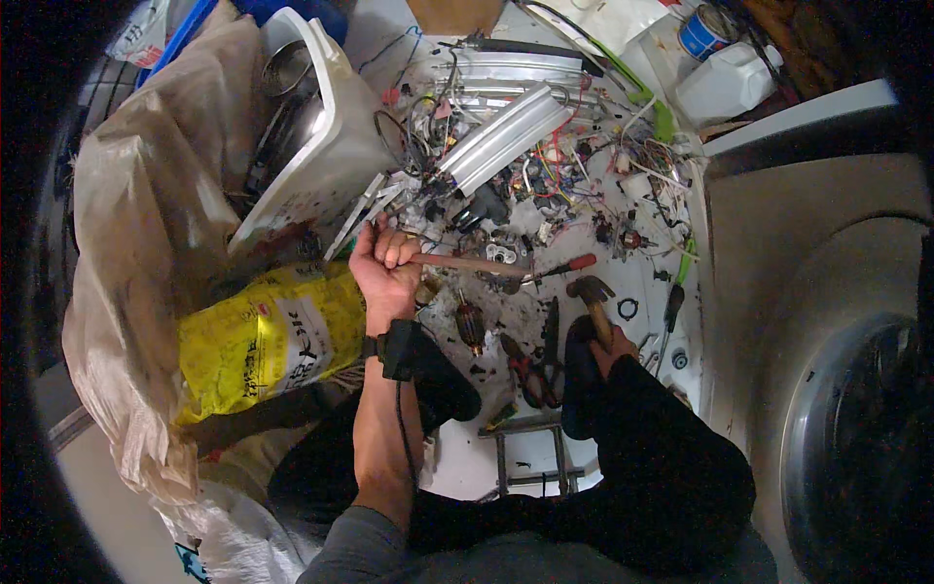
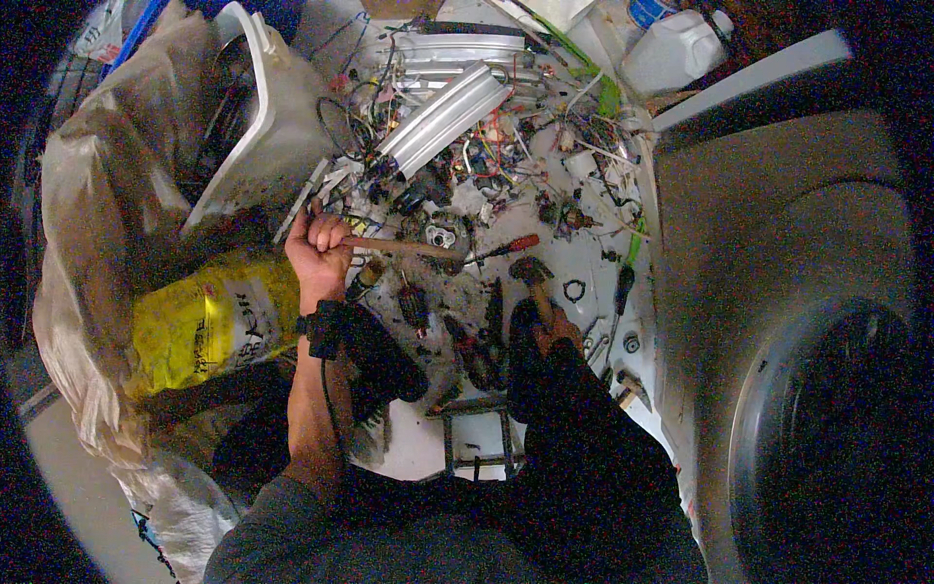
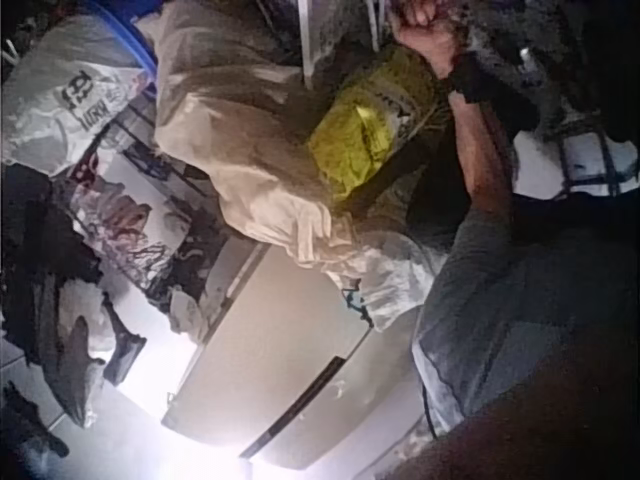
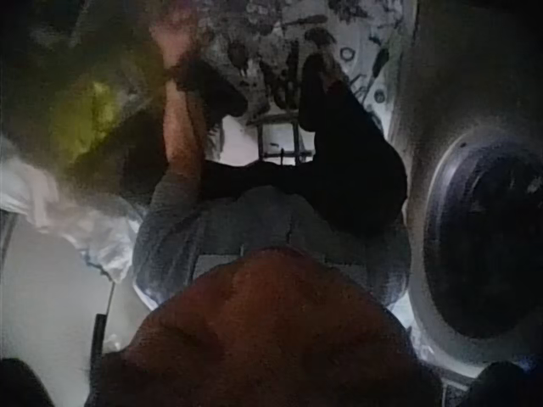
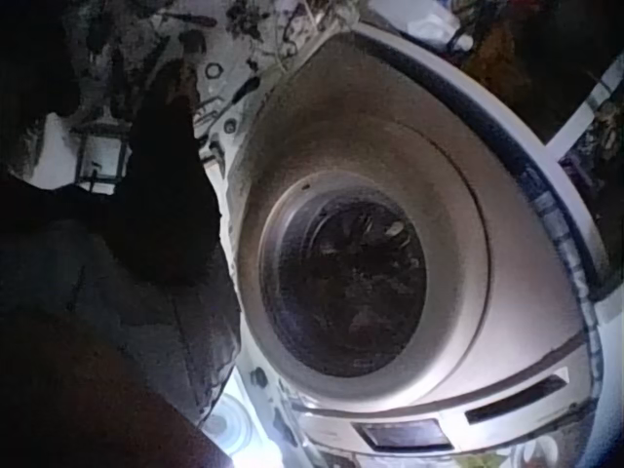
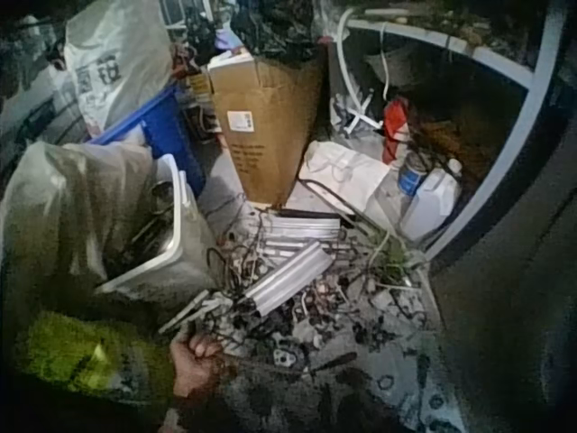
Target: The person holds a bearing and a metal bracket, fits the bearing into the bracket, and then uses a hammer and a metal rod to strike the assembly. Finally, they pick up a motor rotor and strike it with the hammer.
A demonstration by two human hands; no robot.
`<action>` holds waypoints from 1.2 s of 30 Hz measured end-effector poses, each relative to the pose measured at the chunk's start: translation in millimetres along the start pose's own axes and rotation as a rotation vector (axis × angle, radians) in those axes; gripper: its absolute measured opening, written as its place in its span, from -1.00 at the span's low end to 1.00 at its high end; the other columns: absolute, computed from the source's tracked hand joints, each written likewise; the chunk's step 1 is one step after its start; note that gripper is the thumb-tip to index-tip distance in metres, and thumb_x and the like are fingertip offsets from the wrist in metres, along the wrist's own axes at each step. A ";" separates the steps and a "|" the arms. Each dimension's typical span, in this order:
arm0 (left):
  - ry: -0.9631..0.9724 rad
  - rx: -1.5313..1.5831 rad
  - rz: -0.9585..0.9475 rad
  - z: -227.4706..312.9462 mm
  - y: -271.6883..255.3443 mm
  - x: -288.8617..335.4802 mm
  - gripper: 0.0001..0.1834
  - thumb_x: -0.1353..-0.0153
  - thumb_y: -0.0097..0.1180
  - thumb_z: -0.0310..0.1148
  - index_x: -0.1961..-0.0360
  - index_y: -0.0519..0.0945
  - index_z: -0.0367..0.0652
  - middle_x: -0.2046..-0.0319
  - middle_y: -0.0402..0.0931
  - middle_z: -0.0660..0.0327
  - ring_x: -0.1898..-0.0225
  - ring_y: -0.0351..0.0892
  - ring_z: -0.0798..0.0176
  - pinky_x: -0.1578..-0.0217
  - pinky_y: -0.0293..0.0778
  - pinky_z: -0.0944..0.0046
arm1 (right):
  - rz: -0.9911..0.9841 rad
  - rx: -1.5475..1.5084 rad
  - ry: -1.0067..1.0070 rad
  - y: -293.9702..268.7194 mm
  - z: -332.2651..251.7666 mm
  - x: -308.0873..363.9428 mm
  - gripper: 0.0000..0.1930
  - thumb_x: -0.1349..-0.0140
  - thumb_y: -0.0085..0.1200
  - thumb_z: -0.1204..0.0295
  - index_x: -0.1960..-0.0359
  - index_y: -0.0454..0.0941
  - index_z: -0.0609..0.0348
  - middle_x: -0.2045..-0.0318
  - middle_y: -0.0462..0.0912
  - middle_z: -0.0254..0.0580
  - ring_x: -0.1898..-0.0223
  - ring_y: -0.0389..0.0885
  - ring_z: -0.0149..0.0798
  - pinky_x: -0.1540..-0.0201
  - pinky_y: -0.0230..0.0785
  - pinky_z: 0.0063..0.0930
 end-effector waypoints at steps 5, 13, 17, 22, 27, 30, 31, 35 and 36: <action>0.048 -0.046 -0.067 6.3 14.2 5.1 -0.66 -0.44 0.00 -0.16 0.28 0.56 -0.26 0.77 -0.01 0.45 0.74 -0.04 0.43 0.61 -0.03 0.36 | 0.016 0.104 0.024 1.5 6.8 -3.8 -0.40 -0.14 0.27 0.05 -0.10 0.40 0.17 0.19 0.68 0.25 0.09 0.63 0.33 0.04 0.48 0.08; 0.376 -0.481 0.020 -1.3 31.7 27.9 -0.63 -0.46 0.02 -0.10 0.41 0.48 -0.16 0.77 0.01 0.40 0.72 0.05 0.37 0.60 0.04 0.30 | -0.027 0.088 0.024 2.1 5.9 -3.5 -0.35 -0.14 0.27 0.06 -0.17 0.37 0.14 0.17 0.68 0.24 0.09 0.64 0.31 0.03 0.49 0.07; 0.454 -0.524 -0.016 -7.3 35.7 28.7 -0.67 -0.44 0.06 -0.19 0.46 0.43 -0.11 0.73 0.08 0.35 0.70 0.09 0.35 0.61 0.08 0.25 | -0.020 0.093 0.017 5.4 8.7 -6.2 -0.34 -0.13 0.26 0.04 -0.19 0.36 0.09 0.16 0.68 0.22 0.09 0.65 0.29 0.03 0.50 0.06; 0.443 -0.558 -0.107 -17.3 39.9 22.3 -0.69 -0.42 0.09 -0.22 0.46 0.41 -0.10 0.71 0.13 0.35 0.70 0.10 0.36 0.62 0.09 0.25 | -0.045 0.051 0.039 7.7 10.3 -5.0 -0.34 -0.13 0.27 0.04 -0.20 0.37 0.07 0.14 0.68 0.20 0.07 0.65 0.28 0.03 0.50 0.05; 0.495 -0.603 -0.098 -35.5 49.9 18.6 -0.72 -0.40 0.13 -0.26 0.43 0.43 -0.13 0.69 0.19 0.34 0.71 0.09 0.38 0.63 0.16 0.27 | 0.017 0.074 -0.011 8.1 16.3 -6.8 -0.36 -0.14 0.27 0.07 -0.20 0.37 0.06 0.13 0.68 0.21 0.05 0.64 0.28 0.01 0.49 0.06; 0.517 -0.629 -0.045 -40.2 49.3 19.4 -0.72 -0.39 0.14 -0.27 0.44 0.44 -0.15 0.67 0.23 0.33 0.71 0.11 0.40 0.64 0.17 0.28 | 0.005 0.106 0.014 8.5 18.2 -6.5 -0.37 -0.15 0.27 0.08 -0.20 0.38 0.06 0.12 0.68 0.22 0.05 0.64 0.28 0.01 0.49 0.06; 0.523 -0.650 -0.074 -41.5 51.9 19.0 -0.72 -0.39 0.15 -0.28 0.44 0.44 -0.16 0.67 0.24 0.32 0.71 0.12 0.40 0.64 0.16 0.28 | 0.001 0.105 0.022 8.9 19.0 -7.0 -0.37 -0.14 0.27 0.09 -0.20 0.38 0.06 0.12 0.68 0.22 0.05 0.64 0.28 0.01 0.49 0.05; 0.510 -0.652 -0.053 -43.5 40.8 10.2 -0.72 -0.38 0.17 -0.28 0.43 0.45 -0.17 0.65 0.27 0.32 0.71 0.13 0.42 0.64 0.14 0.29 | -0.022 0.153 0.069 11.1 19.9 -7.4 -0.37 -0.13 0.28 0.08 -0.19 0.38 0.04 0.13 0.68 0.21 0.05 0.64 0.27 0.01 0.50 0.04; 0.503 -0.655 -0.071 -44.8 39.1 8.5 -0.73 -0.37 0.18 -0.28 0.43 0.45 -0.17 0.65 0.28 0.32 0.71 0.13 0.42 0.64 0.13 0.30 | -0.022 0.154 0.071 10.5 19.6 -7.3 -0.37 -0.13 0.28 0.08 -0.19 0.38 0.04 0.13 0.68 0.21 0.05 0.64 0.27 0.01 0.50 0.04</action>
Point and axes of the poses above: each hand's wrist, its own x-axis away from the middle knuckle, its own y-axis out of the palm, z = x × y, the point moved 8 cm from there along -x, towards the middle knuckle
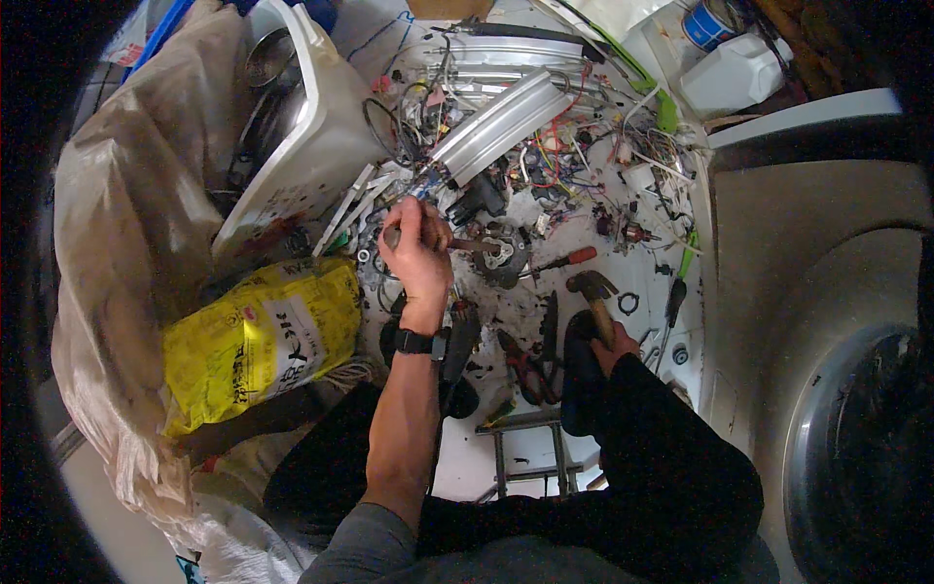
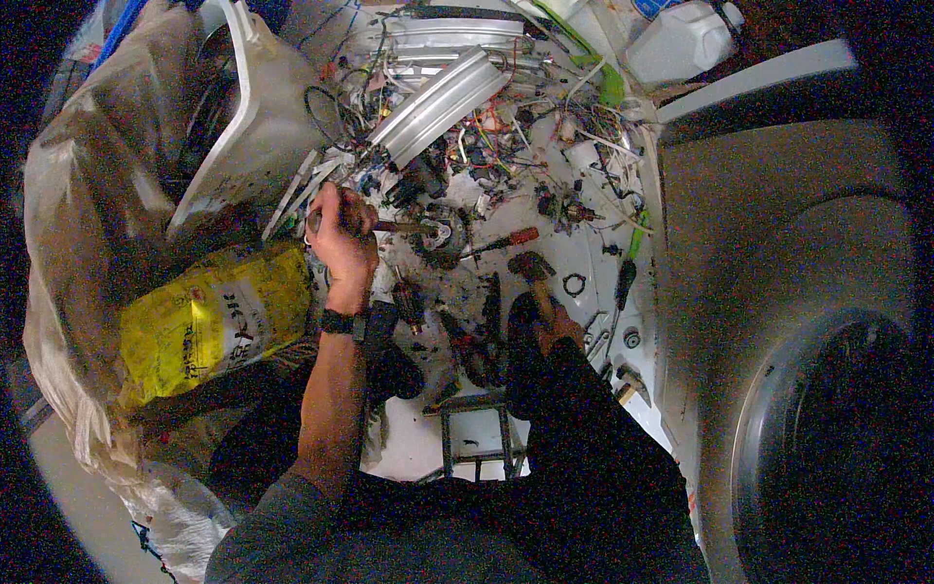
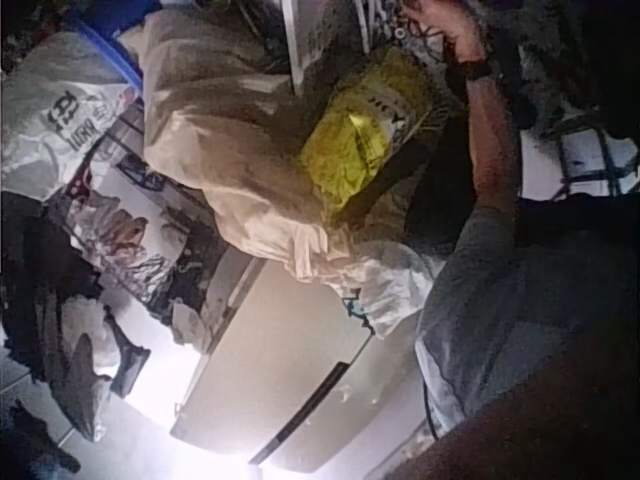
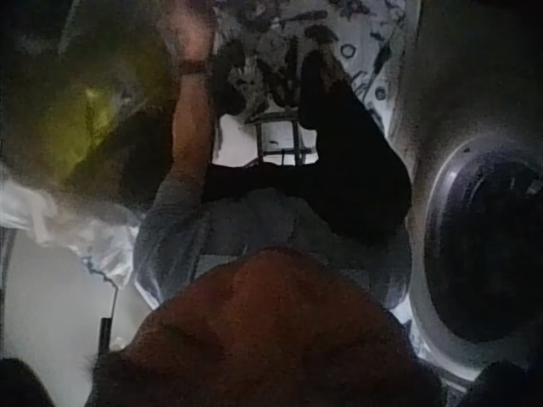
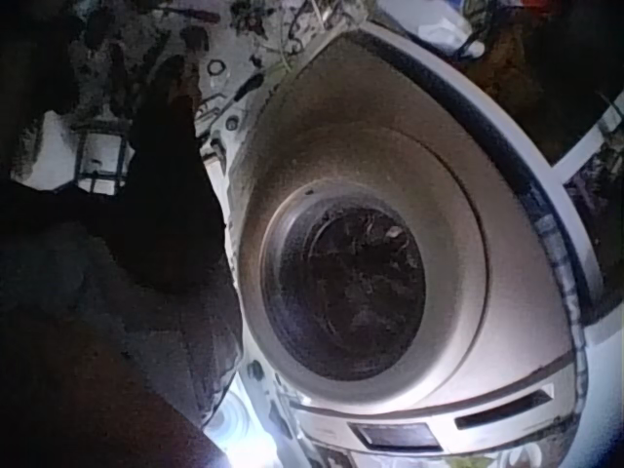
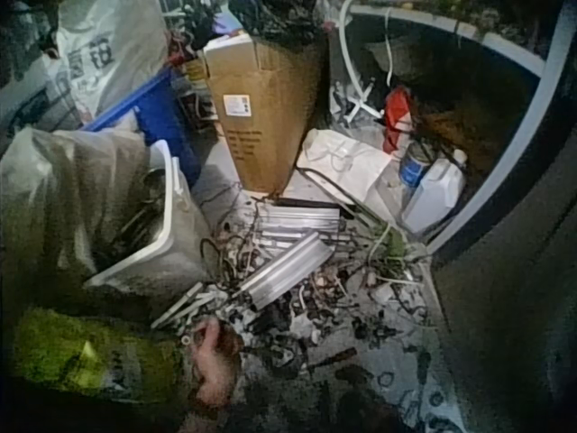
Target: The person holds a bearing and a metal bracket, fits the bearing into the bracket, and then uses a hammer and a metal rod to strike the assembly. Finally, they pick up a motor rotor and strike it with the hammer.
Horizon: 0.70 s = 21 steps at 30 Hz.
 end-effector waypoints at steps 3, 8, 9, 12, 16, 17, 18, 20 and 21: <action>-0.015 0.008 -0.004 -7.4 0.5 -0.9 -0.73 -0.37 0.18 -0.29 0.43 0.45 -0.18 0.64 0.29 0.32 0.71 0.12 0.42 0.64 0.12 0.30 | -0.001 -0.051 -0.003 0.9 4.8 -0.8 -0.36 -0.13 0.29 0.07 -0.19 0.38 0.03 0.14 0.68 0.21 0.05 0.64 0.27 0.01 0.50 0.04; -0.009 -0.018 0.088 -10.4 -5.0 -1.1 -0.73 -0.37 0.18 -0.29 0.43 0.45 -0.18 0.65 0.28 0.31 0.71 0.12 0.43 0.64 0.11 0.30 | 0.033 -0.084 -0.048 -0.9 1.4 -0.1 -0.33 -0.13 0.29 0.04 -0.21 0.37 0.07 0.12 0.68 0.21 0.04 0.64 0.27 -0.02 0.50 0.00; -0.023 -0.015 0.073 -11.1 -4.1 -1.8 -0.72 -0.37 0.18 -0.28 0.44 0.45 -0.18 0.65 0.28 0.32 0.71 0.11 0.43 0.64 0.09 0.30 | 0.033 -0.084 -0.047 -2.0 0.8 0.1 -0.33 -0.13 0.29 0.04 -0.21 0.37 0.07 0.12 0.68 0.21 0.04 0.64 0.27 -0.02 0.50 0.00; -0.029 -0.019 0.049 -11.1 -5.9 -4.7 -0.72 -0.36 0.18 -0.27 0.44 0.45 -0.18 0.66 0.28 0.32 0.71 0.11 0.43 0.64 0.07 0.31 | 0.003 -0.056 -0.022 -2.8 -3.4 1.3 -0.31 -0.13 0.29 0.03 -0.22 0.37 0.10 0.12 0.68 0.21 0.02 0.64 0.26 -0.03 0.49 -0.01; -0.041 -0.007 0.133 -12.7 -8.3 -4.2 -0.72 -0.35 0.19 -0.26 0.43 0.45 -0.17 0.66 0.27 0.33 0.70 0.10 0.43 0.64 0.05 0.31 | 0.011 -0.060 -0.012 -2.8 2.0 0.3 -0.31 -0.13 0.29 0.03 -0.22 0.37 0.12 0.11 0.68 0.21 0.01 0.63 0.26 -0.03 0.49 -0.02; -0.039 -0.009 0.133 -12.5 -10.5 -5.5 -0.72 -0.35 0.19 -0.26 0.43 0.45 -0.17 0.66 0.27 0.33 0.70 0.10 0.43 0.64 0.05 0.31 | 0.013 -0.064 -0.023 -1.9 0.6 -0.1 -0.30 -0.13 0.29 0.03 -0.22 0.37 0.12 0.11 0.68 0.21 0.01 0.63 0.26 -0.03 0.49 -0.02; -0.026 -0.004 0.143 -11.1 -13.5 -7.4 -0.73 -0.35 0.19 -0.26 0.42 0.45 -0.17 0.65 0.28 0.33 0.70 0.09 0.43 0.64 0.05 0.31 | 0.012 -0.065 -0.025 -0.6 -0.2 -0.4 -0.30 -0.13 0.29 0.03 -0.22 0.37 0.12 0.11 0.68 0.21 0.01 0.63 0.26 -0.03 0.49 -0.02; -0.013 0.001 0.152 -10.2 -17.6 -9.2 -0.73 -0.35 0.20 -0.26 0.42 0.45 -0.17 0.65 0.28 0.32 0.70 0.09 0.43 0.64 0.05 0.32 | 0.018 -0.014 0.013 1.5 3.7 -1.9 -0.30 -0.13 0.29 0.03 -0.22 0.37 0.14 0.09 0.68 0.21 0.01 0.64 0.25 -0.03 0.48 -0.02; -0.011 0.009 0.140 -10.7 -17.4 -9.5 -0.72 -0.34 0.21 -0.26 0.41 0.45 -0.17 0.65 0.29 0.32 0.70 0.10 0.43 0.64 0.05 0.31 | 0.020 -0.014 0.015 2.2 5.9 -2.5 -0.30 -0.13 0.29 0.03 -0.22 0.37 0.14 0.09 0.68 0.21 0.01 0.64 0.25 -0.03 0.48 -0.02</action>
Point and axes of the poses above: each hand's wrist, its own x-axis away from the middle knuckle, its own y-axis out of the palm, z = x × y, the point moved 8 cm from there along -x, towards the middle knuckle
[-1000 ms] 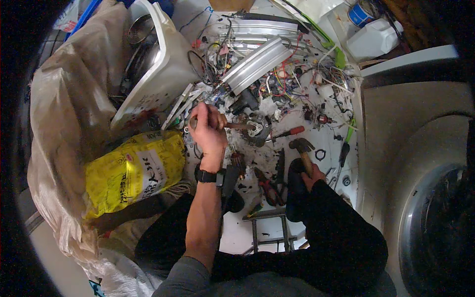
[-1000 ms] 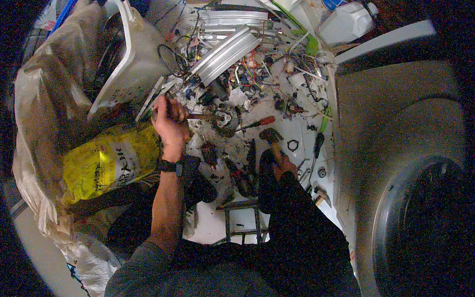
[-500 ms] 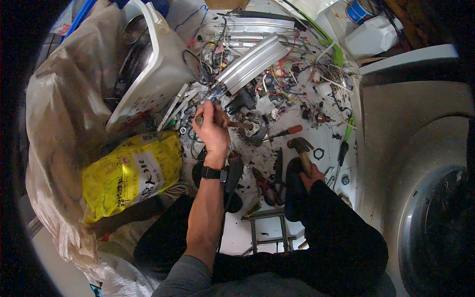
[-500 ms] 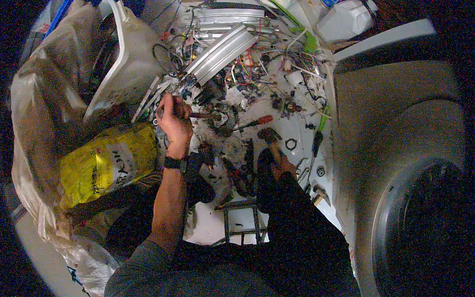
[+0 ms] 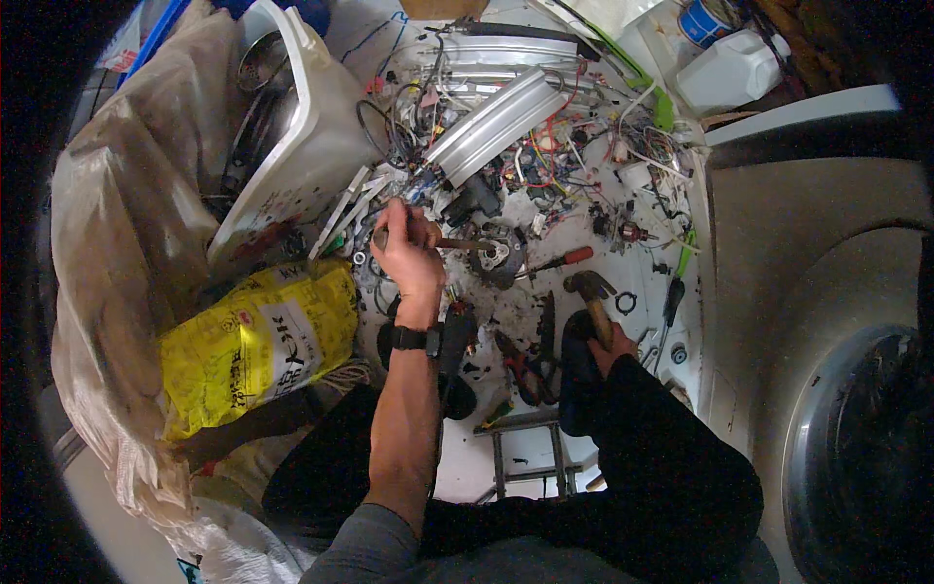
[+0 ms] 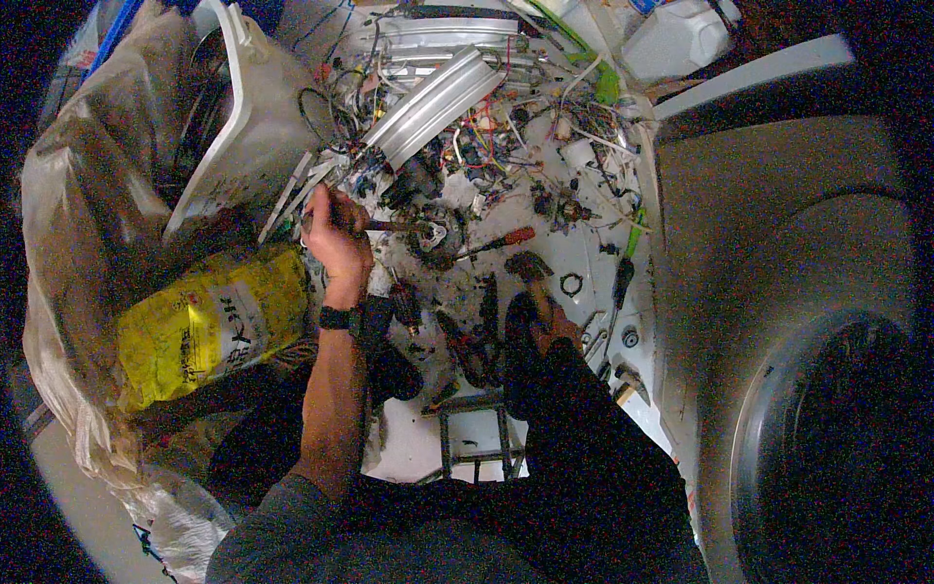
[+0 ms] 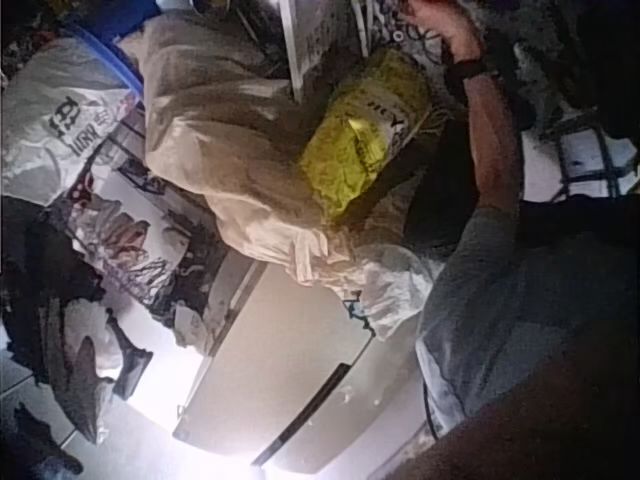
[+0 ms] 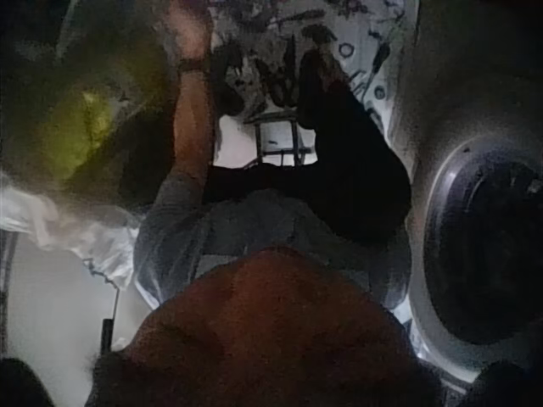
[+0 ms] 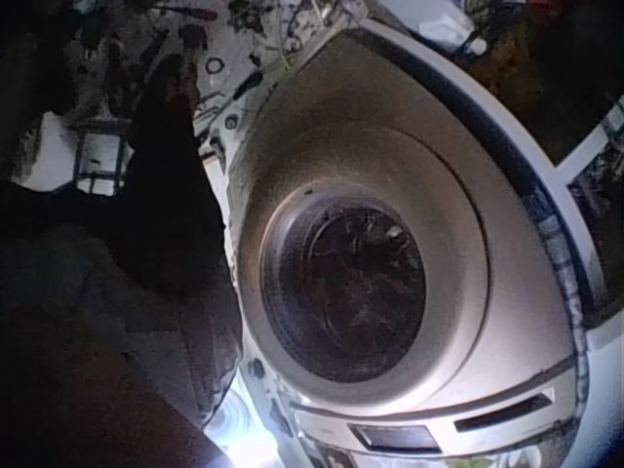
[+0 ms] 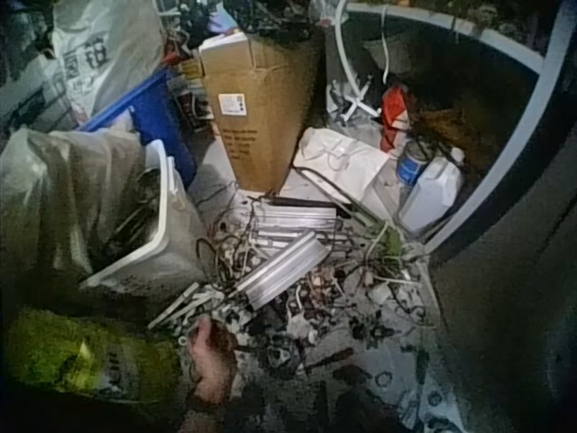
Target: The person holds a bearing and a metal bracket, fits the bearing into the bracket, and then uses a hammer and a metal rod to strike the assembly. Finally, they pick up a motor rotor and strike it with the hammer.
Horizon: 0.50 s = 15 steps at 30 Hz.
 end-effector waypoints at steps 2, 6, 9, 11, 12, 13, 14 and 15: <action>0.002 0.007 -0.012 -0.6 -0.9 -0.3 -0.72 -0.34 0.22 -0.25 0.41 0.46 -0.17 0.64 0.30 0.32 0.70 0.10 0.43 0.64 0.05 0.31 | 0.028 0.026 -0.016 -0.7 -1.3 0.7 -0.30 -0.13 0.29 0.03 -0.22 0.36 0.15 0.07 0.67 0.20 0.00 0.63 0.23 -0.04 0.48 -0.02; -0.002 0.021 -0.071 -0.3 4.5 1.5 -0.69 -0.35 0.22 -0.23 0.44 0.45 -0.17 0.65 0.30 0.32 0.71 0.09 0.43 0.64 0.05 0.31 | -0.008 0.018 -0.005 -4.5 -5.9 3.2 -0.30 -0.13 0.29 0.05 -0.23 0.36 0.16 0.06 0.67 0.19 -0.01 0.63 0.22 -0.05 0.48 -0.03; -0.006 -0.011 -0.026 -2.1 7.8 4.9 -0.66 -0.38 0.19 -0.22 0.48 0.44 -0.17 0.66 0.28 0.34 0.71 0.09 0.42 0.64 0.05 0.31 | -0.066 -0.072 0.037 -4.0 -5.7 4.7 -0.31 -0.14 0.30 0.08 -0.23 0.36 0.14 0.05 0.67 0.17 -0.02 0.63 0.21 -0.05 0.48 -0.03; -0.003 -0.026 0.007 -2.3 1.8 3.8 -0.65 -0.39 0.17 -0.21 0.49 0.43 -0.17 0.67 0.26 0.34 0.72 0.09 0.42 0.64 0.06 0.31 | -0.046 -0.081 0.017 -6.9 -8.8 5.4 -0.32 -0.14 0.30 0.09 -0.24 0.37 0.10 0.05 0.68 0.16 -0.03 0.63 0.21 -0.05 0.49 -0.03; 0.004 -0.048 -0.078 -1.4 2.3 2.9 -0.65 -0.40 0.15 -0.19 0.49 0.42 -0.14 0.65 0.31 0.32 0.68 0.19 0.38 0.64 0.13 0.28 | -0.045 -0.082 0.015 -7.0 -10.1 6.2 -0.32 -0.14 0.30 0.09 -0.24 0.37 0.10 0.05 0.68 0.16 -0.03 0.63 0.21 -0.05 0.49 -0.03; 0.011 -0.069 -0.164 -1.3 3.1 3.1 -0.65 -0.40 0.13 -0.18 0.50 0.40 -0.10 0.64 0.35 0.30 0.65 0.29 0.33 0.65 0.20 0.25 | -0.030 -0.082 -0.002 -8.0 -12.7 7.0 -0.33 -0.15 0.30 0.09 -0.24 0.37 0.08 0.06 0.68 0.16 -0.02 0.63 0.22 -0.05 0.49 -0.02; 0.010 -0.067 -0.166 -1.3 6.2 6.7 -0.65 -0.40 0.13 -0.18 0.50 0.40 -0.10 0.64 0.35 0.30 0.65 0.29 0.33 0.65 0.20 0.25 | -0.013 -0.081 -0.015 -9.4 -12.6 7.1 -0.34 -0.15 0.30 0.10 -0.24 0.38 0.06 0.07 0.68 0.15 -0.01 0.64 0.23 -0.04 0.49 -0.02; 0.015 -0.088 -0.138 -2.0 7.6 11.2 -0.63 -0.40 0.13 -0.17 0.49 0.44 -0.16 0.65 0.31 0.30 0.68 0.22 0.36 0.63 0.18 0.27 | -0.011 -0.081 -0.014 -10.0 -11.4 6.5 -0.34 -0.15 0.30 0.10 -0.24 0.38 0.06 0.07 0.68 0.15 -0.01 0.64 0.23 -0.04 0.49 -0.02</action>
Point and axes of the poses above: each hand's wrist, its own x-axis away from the middle knuckle, its own y-axis out of the palm, z = x × y, the point moved 8 cm from there along -x, towards the middle knuckle
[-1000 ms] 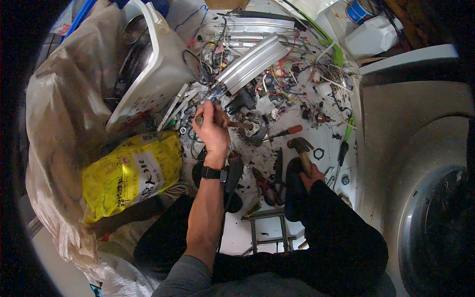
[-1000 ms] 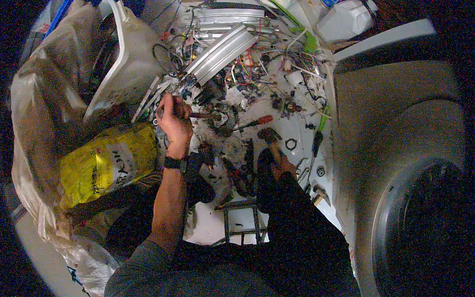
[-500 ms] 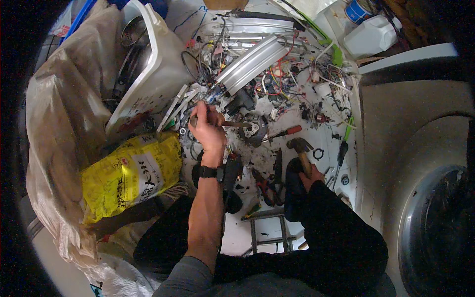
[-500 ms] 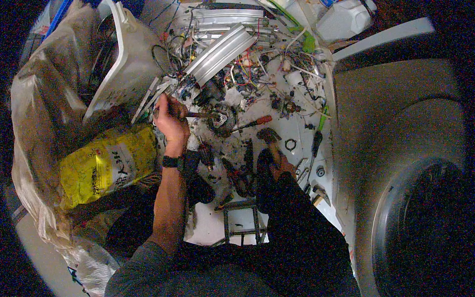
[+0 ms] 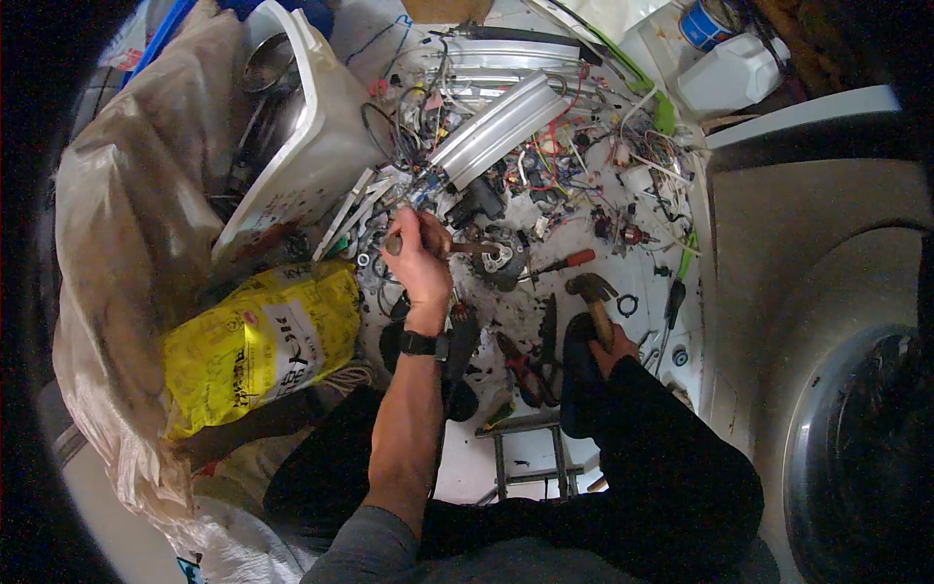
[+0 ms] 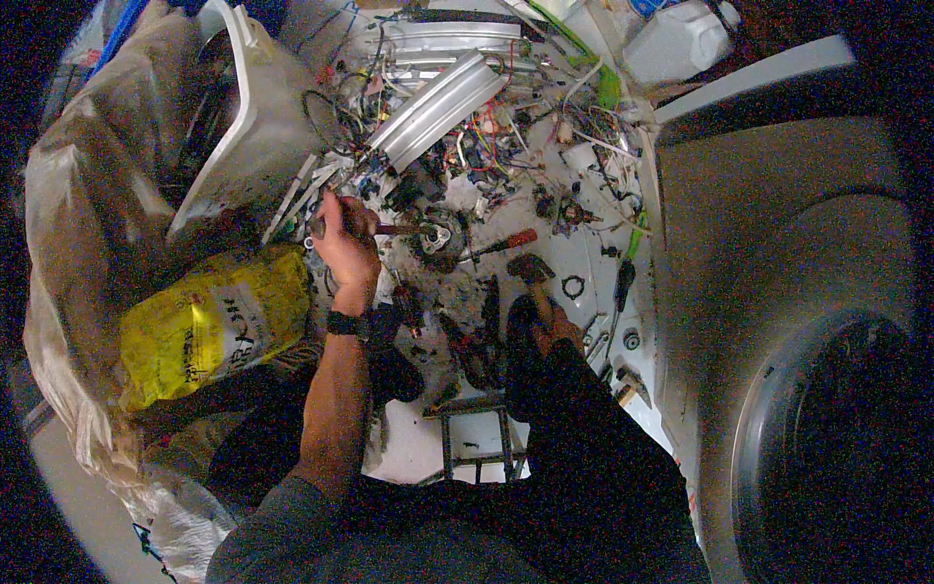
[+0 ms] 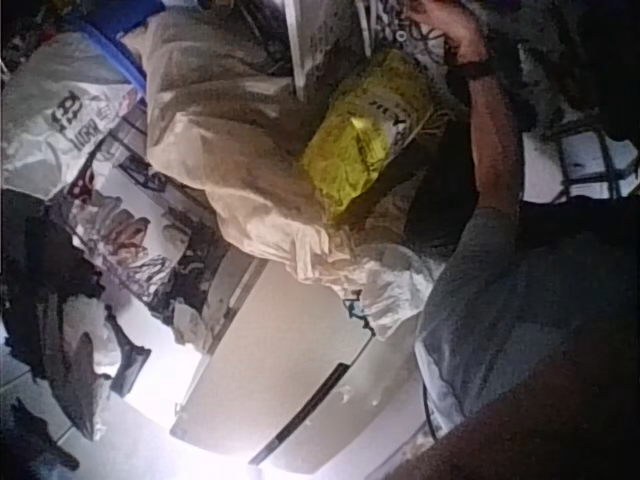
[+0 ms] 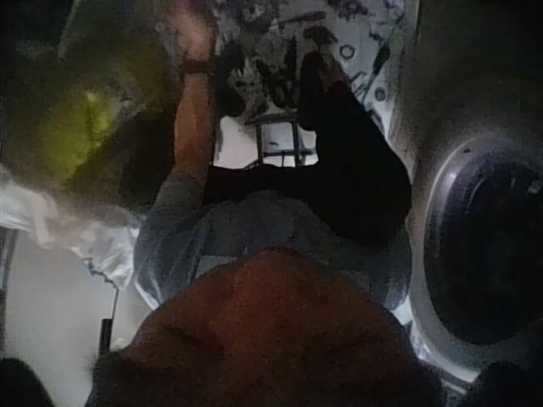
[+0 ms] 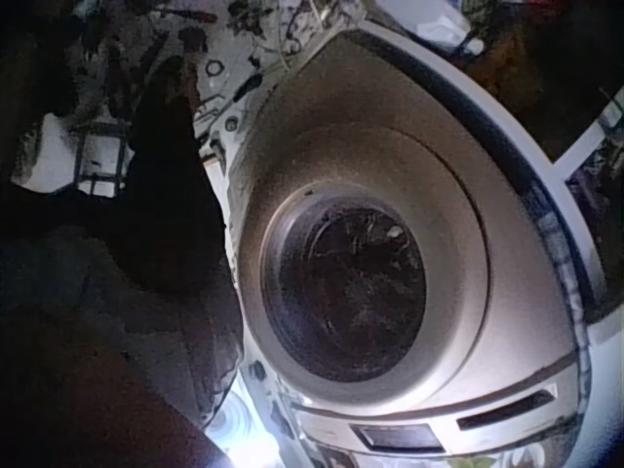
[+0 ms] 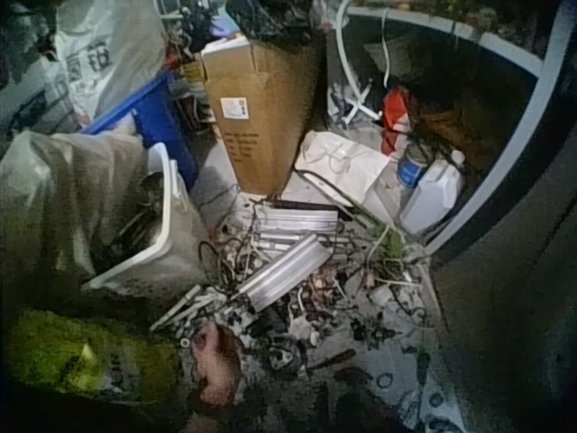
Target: The person holds a bearing and a metal bracket, fits the bearing into the bracket, and then uses a hammer and a metal rod to strike the assembly. Finally, they pick up a motor rotor and strike it with the hammer.
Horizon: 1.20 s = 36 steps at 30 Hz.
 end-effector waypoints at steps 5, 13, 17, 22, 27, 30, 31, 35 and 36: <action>-0.028 -0.132 -0.064 4.2 -2.6 13.7 -0.62 -0.42 0.10 -0.18 0.45 0.53 -0.26 0.62 0.39 0.26 0.63 0.32 0.33 0.51 0.31 0.25 | -0.073 -0.024 0.061 1.7 -4.3 2.0 -0.35 -0.15 0.28 0.07 -0.21 0.39 0.06 0.13 0.69 0.17 0.04 0.64 0.26 -0.01 0.49 0.03; -0.133 -0.602 -0.290 9.1 21.6 47.4 -0.58 -0.50 -0.01 -0.17 0.37 0.63 -0.31 0.39 0.63 0.23 0.26 0.55 0.35 0.09 0.42 0.29 | 0.024 0.116 -0.036 -1.9 2.4 -3.1 -0.34 -0.12 0.28 0.03 -0.19 0.40 0.10 0.14 0.68 0.21 0.07 0.64 0.29 0.00 0.50 0.04; -0.161 -0.734 -0.257 26.1 18.3 54.4 -0.57 -0.49 0.00 -0.14 0.34 0.65 -0.31 0.38 0.65 0.28 0.27 0.53 0.40 0.11 0.41 0.33 | -0.016 0.026 -0.252 -23.3 -41.2 12.0 -0.37 -0.12 0.30 0.08 -0.13 0.43 0.17 0.19 0.68 0.22 0.13 0.66 0.28 0.07 0.50 0.01; -0.211 -0.663 -0.301 2.5 10.1 57.4 -0.54 -0.43 0.08 -0.06 0.36 0.66 -0.29 0.40 0.65 0.31 0.30 0.50 0.43 0.17 0.40 0.34 | 0.055 -0.031 -0.558 -111.2 -164.6 49.6 -0.52 -0.27 0.20 0.14 -0.05 0.42 0.23 0.27 0.65 0.21 0.18 0.63 0.32 0.16 0.46 0.07; -0.272 -0.714 -0.284 -0.7 2.1 60.0 -0.51 -0.34 0.17 0.03 0.32 0.68 -0.29 0.44 0.64 0.30 0.33 0.51 0.42 0.17 0.42 0.34 | 0.092 -0.262 -0.870 -180.5 -281.9 137.8 -0.58 -0.32 0.18 0.35 -0.16 0.44 0.21 0.24 0.66 -0.03 0.29 0.59 -0.26 0.20 0.45 -0.36; -0.203 -0.782 -0.237 9.2 14.2 65.0 -0.46 -0.28 0.21 0.10 0.23 0.71 -0.28 0.45 0.65 0.24 0.34 0.58 0.30 0.20 0.48 0.22 | 0.120 -0.205 -0.808 -171.4 -272.0 148.5 -0.50 -0.29 0.23 0.21 -0.15 0.39 0.21 0.21 0.66 0.21 0.20 0.65 0.30 0.17 0.49 -0.06; -0.160 -0.890 -0.237 17.1 24.5 64.6 -0.50 -0.28 0.21 0.05 0.21 0.71 -0.28 0.41 0.69 0.10 0.32 0.66 0.15 0.18 0.51 0.16 | 0.127 -0.191 -0.821 -174.1 -272.4 152.7 -0.50 -0.29 0.23 0.21 -0.15 0.39 0.21 0.21 0.66 0.21 0.20 0.65 0.30 0.17 0.49 -0.06; -0.111 -0.858 -0.285 16.8 20.7 58.7 -0.56 -0.26 0.24 -0.05 0.18 0.70 -0.30 0.30 0.70 -0.09 0.20 0.69 -0.12 0.14 0.52 0.07 | 0.036 -0.091 -0.796 -165.6 -289.8 195.5 -0.51 -0.33 0.19 0.24 -0.18 0.35 0.20 0.21 0.66 0.23 0.16 0.64 0.32 0.17 0.50 -0.07; -0.179 -0.836 -0.337 14.3 24.6 60.2 -0.56 -0.24 0.26 -0.08 0.16 0.69 -0.31 0.26 0.69 -0.13 0.15 0.68 -0.19 0.14 0.53 0.05 | 0.043 -0.049 -0.792 -165.3 -293.1 201.4 -0.51 -0.34 0.18 0.24 -0.19 0.34 0.19 0.21 0.65 0.24 0.15 0.64 0.34 0.17 0.51 -0.06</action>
Point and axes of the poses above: each hand's wrist, its own x-axis away from the middle knuckle, its own y-axis out of the palm, z = x × y, the point moved 8 cm from there along -x, towards the middle knuckle
